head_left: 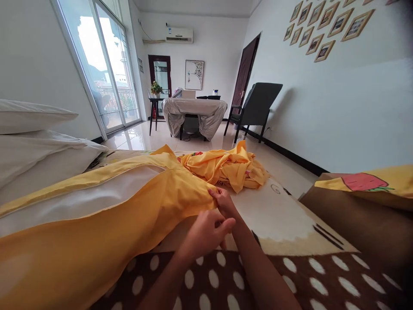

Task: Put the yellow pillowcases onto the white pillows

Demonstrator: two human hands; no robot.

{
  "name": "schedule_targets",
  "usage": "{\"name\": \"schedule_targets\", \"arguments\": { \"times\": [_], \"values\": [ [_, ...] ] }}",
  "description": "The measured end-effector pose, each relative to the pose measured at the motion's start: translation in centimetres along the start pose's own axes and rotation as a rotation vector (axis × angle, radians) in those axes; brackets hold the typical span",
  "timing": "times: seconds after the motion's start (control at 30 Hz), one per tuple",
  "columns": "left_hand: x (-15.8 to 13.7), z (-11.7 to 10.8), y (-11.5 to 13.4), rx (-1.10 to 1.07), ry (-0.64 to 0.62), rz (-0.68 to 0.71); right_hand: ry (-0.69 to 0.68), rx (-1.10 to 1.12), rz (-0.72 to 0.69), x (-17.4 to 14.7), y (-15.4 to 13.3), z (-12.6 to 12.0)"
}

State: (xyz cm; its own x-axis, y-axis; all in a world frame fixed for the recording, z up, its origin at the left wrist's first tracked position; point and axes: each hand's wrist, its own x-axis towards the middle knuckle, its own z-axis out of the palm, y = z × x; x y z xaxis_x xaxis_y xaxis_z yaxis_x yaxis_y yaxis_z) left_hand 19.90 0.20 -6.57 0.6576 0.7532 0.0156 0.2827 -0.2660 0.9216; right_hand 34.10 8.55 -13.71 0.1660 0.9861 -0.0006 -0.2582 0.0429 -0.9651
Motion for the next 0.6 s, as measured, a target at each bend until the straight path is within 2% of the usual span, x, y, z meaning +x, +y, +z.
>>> {"name": "schedule_targets", "arguments": {
  "times": [0.07, 0.1, 0.17, 0.23, 0.3, 0.4, 0.5, 0.53, 0.6],
  "values": [
    [1.7, 1.7, -2.7, -0.199, -0.147, -0.1, -0.01, -0.044, -0.027, -0.6, -1.2, 0.1],
    [2.3, 2.3, -3.9, -0.304, -0.136, -0.147, -0.015, -0.064, -0.042, -0.9, -2.0, 0.1],
    [3.0, 3.0, -5.4, -0.601, -0.008, -0.146, -0.03, -0.1, -0.073, -1.5, -3.5, 0.2],
    [2.9, 3.4, -5.5, -0.974, 0.142, -0.089, -0.043, -0.131, -0.099, -2.2, -5.0, 0.5],
    [2.4, 3.7, -4.1, -1.293, 0.289, -0.044, -0.041, -0.159, -0.126, -3.4, -6.7, 1.0],
    [1.1, 4.3, -0.8, -1.457, 0.482, -0.016, -0.059, -0.421, -0.246, -7.3, -9.4, 2.5],
    [-1.3, 5.3, 2.1, -1.479, 0.5, -0.04, -0.182, -0.771, -0.36, -13.3, -12.1, 3.6],
    [-2.5, 5.6, 2.7, -1.483, 0.488, -0.069, -0.24, -0.806, -0.371, -15.1, -12.9, 3.6],
    [-5.4, 6.4, 3.3, -1.476, 0.453, -0.138, -0.465, -0.805, -0.35, -17.5, -14.1, 2.7]
  ]
}}
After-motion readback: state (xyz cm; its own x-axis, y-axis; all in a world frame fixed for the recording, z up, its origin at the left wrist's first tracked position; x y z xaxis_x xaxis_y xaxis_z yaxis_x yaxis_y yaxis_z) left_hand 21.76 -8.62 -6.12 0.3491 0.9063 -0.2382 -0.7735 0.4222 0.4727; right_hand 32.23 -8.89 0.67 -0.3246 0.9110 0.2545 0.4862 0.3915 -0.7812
